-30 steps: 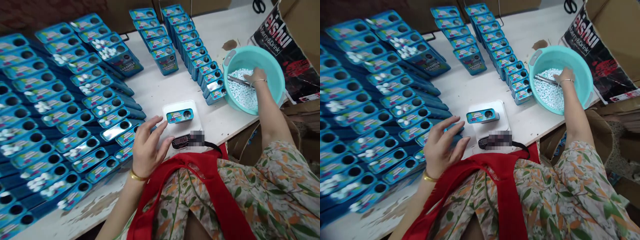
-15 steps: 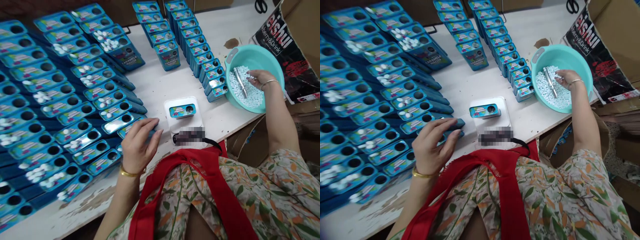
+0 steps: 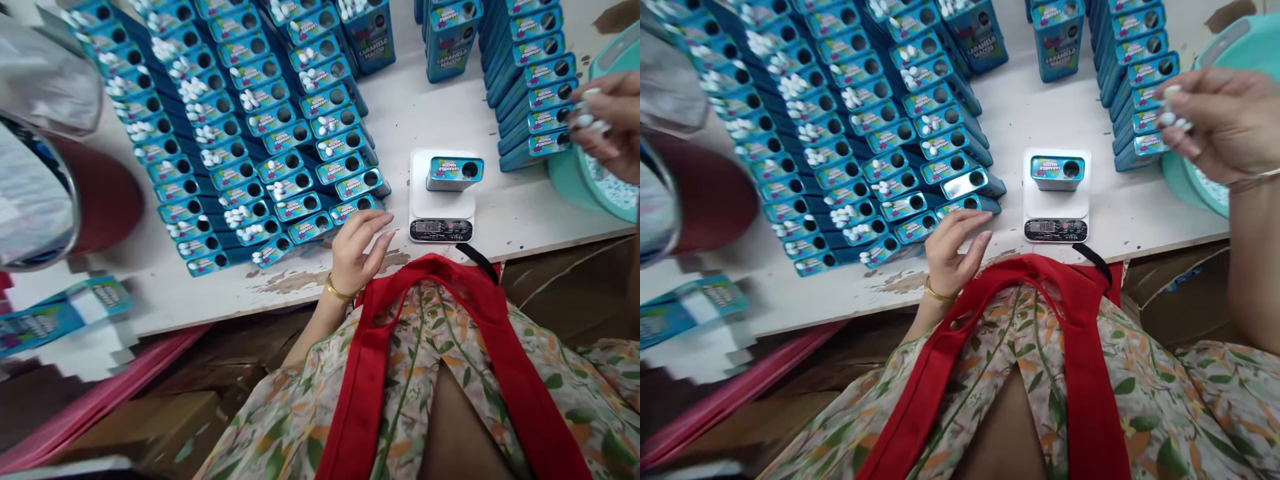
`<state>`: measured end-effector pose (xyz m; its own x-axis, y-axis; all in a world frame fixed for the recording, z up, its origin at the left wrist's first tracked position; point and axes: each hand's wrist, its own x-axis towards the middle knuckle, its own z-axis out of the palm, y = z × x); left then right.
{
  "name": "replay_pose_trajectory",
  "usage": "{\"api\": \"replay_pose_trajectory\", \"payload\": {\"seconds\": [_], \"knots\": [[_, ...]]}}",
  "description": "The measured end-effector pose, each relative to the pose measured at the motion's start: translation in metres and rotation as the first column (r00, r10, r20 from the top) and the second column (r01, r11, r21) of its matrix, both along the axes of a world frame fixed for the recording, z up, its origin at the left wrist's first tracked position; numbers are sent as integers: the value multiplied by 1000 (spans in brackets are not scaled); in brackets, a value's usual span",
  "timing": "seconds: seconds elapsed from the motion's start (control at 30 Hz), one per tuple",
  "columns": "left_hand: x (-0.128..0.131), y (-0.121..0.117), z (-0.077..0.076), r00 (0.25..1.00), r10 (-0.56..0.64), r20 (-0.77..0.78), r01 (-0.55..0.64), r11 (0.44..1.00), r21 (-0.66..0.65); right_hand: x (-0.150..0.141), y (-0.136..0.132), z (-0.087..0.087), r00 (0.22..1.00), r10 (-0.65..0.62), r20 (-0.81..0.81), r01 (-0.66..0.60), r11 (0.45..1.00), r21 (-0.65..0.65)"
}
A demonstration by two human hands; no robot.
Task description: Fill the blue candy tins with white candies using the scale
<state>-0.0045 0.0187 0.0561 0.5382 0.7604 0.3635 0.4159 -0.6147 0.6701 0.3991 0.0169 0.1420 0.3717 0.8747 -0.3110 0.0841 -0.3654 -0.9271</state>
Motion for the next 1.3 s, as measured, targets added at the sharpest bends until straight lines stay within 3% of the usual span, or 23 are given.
{"api": "replay_pose_trajectory", "payload": {"seconds": [0.1,0.23,0.37,0.57,0.63,0.87,1.07,1.1,1.17,1.23,1.3], "knots": [[-1,-9,-3,998,-27,49,28,999,-35,-61,7,12,986,72,-149,-88,991,-105],[2,-16,-14,996,-39,82,46,995,-88,-97,16,11,974,208,-90,-221,959,-180],[2,-19,-23,996,-55,74,65,989,-132,-101,20,1,929,345,137,-308,922,-234],[2,-17,-30,993,-99,69,109,981,-161,-96,20,-6,772,491,404,-434,871,-229],[3,-16,-31,992,-100,71,111,978,-178,-95,21,-6,744,507,436,-449,862,-236],[6,-15,-35,993,-94,77,109,970,-217,-100,26,-8,777,480,407,-441,877,-193],[9,-13,-41,986,-110,123,134,970,-205,-113,32,2,675,512,532,-433,858,-276],[9,-13,-43,986,-113,120,137,967,-215,-113,31,5,688,493,532,-415,869,-268],[10,-14,-46,987,-122,105,144,961,-235,-109,26,8,791,412,453,-351,911,-214],[9,-17,-50,986,-143,85,161,954,-254,-101,17,7,925,267,271,-236,961,-141],[8,-18,-52,980,-192,60,201,938,-282,-90,2,1,993,96,73,-88,990,-111]]}}
